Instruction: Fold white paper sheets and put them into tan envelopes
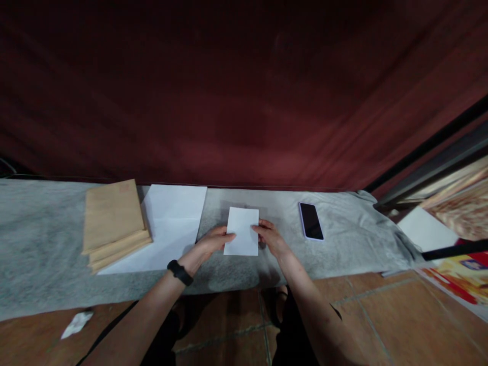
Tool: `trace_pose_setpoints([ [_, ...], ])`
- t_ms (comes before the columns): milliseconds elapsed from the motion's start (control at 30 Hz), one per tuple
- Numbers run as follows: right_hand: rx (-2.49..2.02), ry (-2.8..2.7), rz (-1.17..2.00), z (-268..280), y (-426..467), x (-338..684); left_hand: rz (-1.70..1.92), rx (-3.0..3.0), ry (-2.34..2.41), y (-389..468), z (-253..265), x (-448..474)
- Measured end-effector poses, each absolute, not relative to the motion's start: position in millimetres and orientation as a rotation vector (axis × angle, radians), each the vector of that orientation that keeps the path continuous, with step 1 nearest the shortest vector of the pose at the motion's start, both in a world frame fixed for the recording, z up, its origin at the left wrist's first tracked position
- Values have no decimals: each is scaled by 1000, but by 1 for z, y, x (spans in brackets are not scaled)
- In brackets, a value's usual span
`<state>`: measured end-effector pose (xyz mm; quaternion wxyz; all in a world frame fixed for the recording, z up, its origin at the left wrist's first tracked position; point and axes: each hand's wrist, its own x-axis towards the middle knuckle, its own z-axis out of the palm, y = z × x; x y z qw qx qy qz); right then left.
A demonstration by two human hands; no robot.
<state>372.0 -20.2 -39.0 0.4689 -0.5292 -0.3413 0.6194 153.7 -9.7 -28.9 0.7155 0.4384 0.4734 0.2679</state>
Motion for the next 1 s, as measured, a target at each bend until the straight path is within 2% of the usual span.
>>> trace_pose_setpoints([
  [133, -1450, -1044, 1285, -46, -12, 374, 577, 1016, 1145, -12, -28, 156],
  [333, -1817, -1561, 549, -47, -15, 374, 504, 1153, 1268, -13, -36, 161],
  [467, -1792, -1803, 181, -38, -26, 366, 525, 1245, 1284, -13, -42, 164],
  [667, -1342, -2359, 405, -45, -38, 344, 542, 1310, 1311, -14, -43, 165],
  [1000, -1554, -2477, 281, -58, -26, 346, 416, 1364, 1382, -19, -33, 170],
])
